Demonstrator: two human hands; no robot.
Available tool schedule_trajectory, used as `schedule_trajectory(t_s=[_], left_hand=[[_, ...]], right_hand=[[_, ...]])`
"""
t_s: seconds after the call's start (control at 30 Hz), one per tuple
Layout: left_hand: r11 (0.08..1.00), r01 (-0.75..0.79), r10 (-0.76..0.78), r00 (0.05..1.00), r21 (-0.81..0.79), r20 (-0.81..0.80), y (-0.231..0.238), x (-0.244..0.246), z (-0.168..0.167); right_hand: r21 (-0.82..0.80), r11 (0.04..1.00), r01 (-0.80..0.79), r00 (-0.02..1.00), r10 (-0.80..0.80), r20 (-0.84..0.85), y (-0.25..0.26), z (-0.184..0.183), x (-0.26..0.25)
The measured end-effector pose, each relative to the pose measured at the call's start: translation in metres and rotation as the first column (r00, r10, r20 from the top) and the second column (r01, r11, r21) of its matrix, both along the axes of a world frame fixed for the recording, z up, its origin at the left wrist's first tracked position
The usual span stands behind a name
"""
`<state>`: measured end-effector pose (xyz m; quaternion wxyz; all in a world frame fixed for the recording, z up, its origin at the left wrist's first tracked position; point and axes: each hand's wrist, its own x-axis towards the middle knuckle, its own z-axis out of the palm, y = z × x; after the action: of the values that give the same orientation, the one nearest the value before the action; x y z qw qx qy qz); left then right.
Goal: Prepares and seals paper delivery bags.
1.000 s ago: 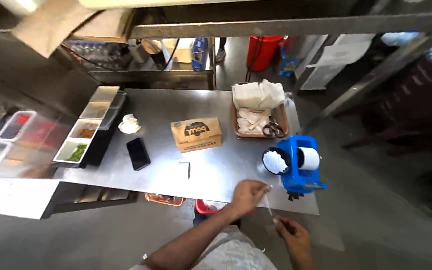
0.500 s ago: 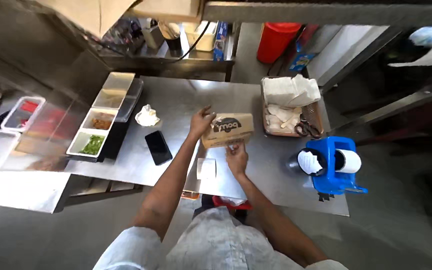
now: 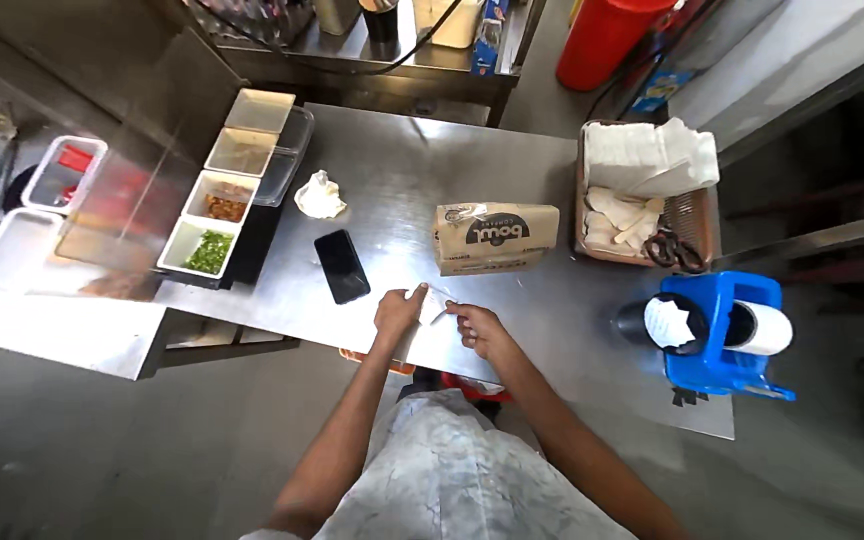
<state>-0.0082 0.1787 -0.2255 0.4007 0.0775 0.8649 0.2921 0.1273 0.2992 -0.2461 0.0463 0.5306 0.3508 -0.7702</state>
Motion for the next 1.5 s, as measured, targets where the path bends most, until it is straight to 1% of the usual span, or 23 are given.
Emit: schedule_trajectory(t_s=[0.13,0.27,0.33,0.4,0.5,0.57,0.6,0.67,0.7,0.73,0.83,0.93,1.03,1.07,1.13,1.17,1.2,1.23,1.27,1.33,1.4,1.47,1.5], left_hand=[[0.988,-0.054,0.038,0.993,0.148,0.110,0.002,-0.004,0.005],[0.972,-0.101,0.084,0.993,0.214,0.088,0.002,0.014,-0.018],[0.976,-0.107,0.102,0.994,0.191,0.038,-0.001,0.024,-0.018],[0.975,-0.118,0.115,0.993,0.190,0.028,-0.003,0.028,-0.008],[0.939,-0.089,0.103,0.994,0.332,-0.025,-0.009,0.029,0.022],[0.868,-0.012,0.087,0.988,0.496,-0.128,-0.007,0.034,0.044],[0.821,0.020,0.091,0.982,0.570,-0.166,-0.003,0.038,0.052],[0.758,0.081,0.106,0.964,0.647,-0.245,0.012,0.040,0.054],[0.761,0.101,0.122,0.948,0.640,-0.295,0.022,0.038,0.050],[0.779,0.105,0.142,0.931,0.618,-0.336,0.034,0.033,0.041],[0.861,0.053,0.167,0.910,0.505,-0.380,0.076,0.011,0.013],[0.918,-0.048,0.198,0.915,0.393,-0.352,0.118,-0.007,0.006],[0.872,-0.110,0.260,0.930,0.478,-0.261,0.124,-0.007,0.009],[0.841,-0.115,0.269,0.936,0.529,-0.225,0.121,-0.004,0.008],[0.771,-0.090,0.224,0.965,0.631,-0.135,0.113,0.000,0.009],[0.730,-0.078,0.199,0.975,0.679,-0.102,0.113,-0.002,0.004],[0.696,-0.066,0.178,0.980,0.715,-0.083,0.116,-0.006,-0.002],[0.666,-0.047,0.166,0.982,0.745,-0.086,0.121,-0.012,-0.011],[0.646,-0.014,0.143,0.984,0.763,-0.104,0.123,-0.016,-0.015],[0.683,0.060,0.117,0.975,0.728,-0.189,0.119,-0.021,-0.006],[0.743,0.132,0.126,0.935,0.656,-0.331,0.108,-0.019,0.024],[0.730,0.246,0.136,0.862,0.637,-0.488,0.089,-0.014,0.061],[0.705,0.318,0.111,0.834,0.634,-0.541,0.078,-0.009,0.082]], right_hand=[[-0.067,0.997,-0.036,0.999,0.035,-0.024,-0.001,-0.006,-0.004],[-0.024,0.984,0.174,0.984,-0.172,0.054,-0.009,-0.003,-0.017],[0.041,0.973,0.226,0.973,-0.228,0.030,-0.016,-0.004,-0.021],[0.138,0.967,0.213,0.976,-0.217,0.014,-0.015,0.001,-0.025],[0.299,0.949,0.101,0.993,-0.075,-0.096,-0.004,0.032,-0.024],[0.501,0.865,0.028,0.964,0.110,-0.244,0.013,0.062,-0.011],[0.633,0.774,0.010,0.931,0.224,-0.287,0.025,0.074,-0.002],[0.815,0.579,0.020,0.896,0.352,-0.272,0.056,0.086,0.010],[0.847,0.532,0.010,0.900,0.364,-0.240,0.074,0.083,0.012],[0.861,0.509,-0.010,0.918,0.345,-0.193,0.089,0.072,0.012],[0.847,0.523,-0.094,0.978,0.207,-0.020,0.119,0.017,0.001],[0.834,0.518,-0.190,0.982,0.093,0.166,0.118,0.025,-0.007],[0.813,0.489,-0.316,0.926,-0.026,0.376,0.100,0.033,0.013],[0.851,0.432,-0.298,0.924,-0.094,0.371,0.092,0.030,0.026],[0.942,0.261,-0.212,0.947,-0.184,0.264,0.094,0.023,0.046],[0.972,0.193,-0.134,0.967,-0.189,0.171,0.105,0.020,0.049],[0.984,0.167,-0.064,0.981,-0.172,0.093,0.118,0.018,0.047],[0.979,0.202,0.000,0.991,-0.134,0.028,0.131,0.019,0.040],[0.961,0.274,0.039,0.996,-0.087,-0.016,0.141,0.021,0.030],[0.912,0.403,0.069,0.998,-0.034,-0.060,0.148,0.029,0.014],[0.872,0.470,0.137,0.989,-0.008,-0.151,0.137,0.057,0.022],[0.782,0.581,0.228,0.958,0.011,-0.287,0.103,0.100,0.049],[0.740,0.611,0.281,0.929,0.019,-0.369,0.093,0.108,0.064]])
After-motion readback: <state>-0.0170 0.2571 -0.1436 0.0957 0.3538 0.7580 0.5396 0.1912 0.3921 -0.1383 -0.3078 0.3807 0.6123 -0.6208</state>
